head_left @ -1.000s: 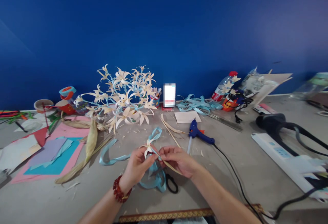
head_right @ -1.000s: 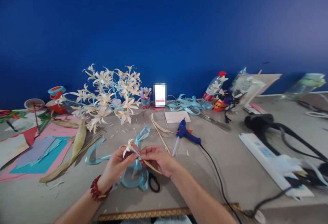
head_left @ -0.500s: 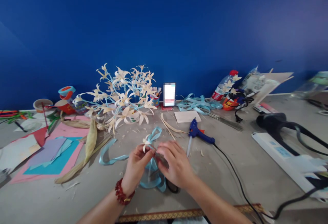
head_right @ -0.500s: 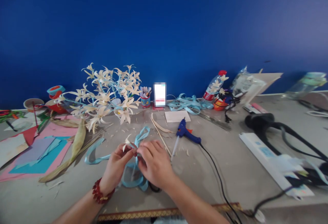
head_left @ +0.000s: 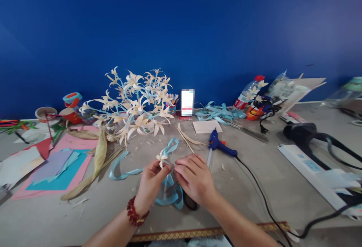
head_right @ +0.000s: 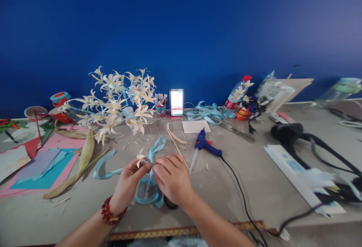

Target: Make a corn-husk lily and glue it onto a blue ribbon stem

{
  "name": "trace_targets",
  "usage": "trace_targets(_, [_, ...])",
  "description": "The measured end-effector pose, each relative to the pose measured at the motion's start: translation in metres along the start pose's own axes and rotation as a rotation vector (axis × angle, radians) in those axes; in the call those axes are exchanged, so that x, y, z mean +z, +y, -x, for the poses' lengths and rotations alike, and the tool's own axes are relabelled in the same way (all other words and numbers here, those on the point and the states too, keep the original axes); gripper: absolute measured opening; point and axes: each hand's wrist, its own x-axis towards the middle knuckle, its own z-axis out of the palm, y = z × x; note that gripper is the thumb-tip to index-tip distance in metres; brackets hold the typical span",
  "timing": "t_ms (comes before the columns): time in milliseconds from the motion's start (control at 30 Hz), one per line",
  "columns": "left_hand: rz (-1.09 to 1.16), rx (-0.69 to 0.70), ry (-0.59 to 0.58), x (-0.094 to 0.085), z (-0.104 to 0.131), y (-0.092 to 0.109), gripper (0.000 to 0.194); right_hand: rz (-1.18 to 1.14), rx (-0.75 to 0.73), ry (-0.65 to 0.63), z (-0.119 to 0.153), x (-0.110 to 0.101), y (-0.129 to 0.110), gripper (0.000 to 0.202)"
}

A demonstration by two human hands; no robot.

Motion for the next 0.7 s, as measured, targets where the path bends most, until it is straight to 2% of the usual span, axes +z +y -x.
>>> trace_targets(167, [-0.127, 0.15, -0.008, -0.0012, 0.0023, 0.003, 0.011, -0.029, -0.012, -0.006, -0.0006, -0.0027, 0.0027, 0.007])
trace_targets(333, [-0.208, 0.227, -0.06, -0.0018, 0.0013, 0.0062, 0.009, -0.176, 0.068, 0.012, -0.0013, -0.0046, 0.0039, 0.009])
trace_targets(500, [-0.183, 0.204, -0.087, -0.0007, -0.0001, 0.0052, 0.011, -0.24, 0.128, 0.02, 0.0005, -0.0049, 0.0038, 0.007])
trace_targets(700, [-0.145, 0.19, -0.056, 0.002, 0.0006, 0.0034, 0.012, -0.28, 0.154, 0.039, 0.0001, -0.0039, 0.0027, 0.008])
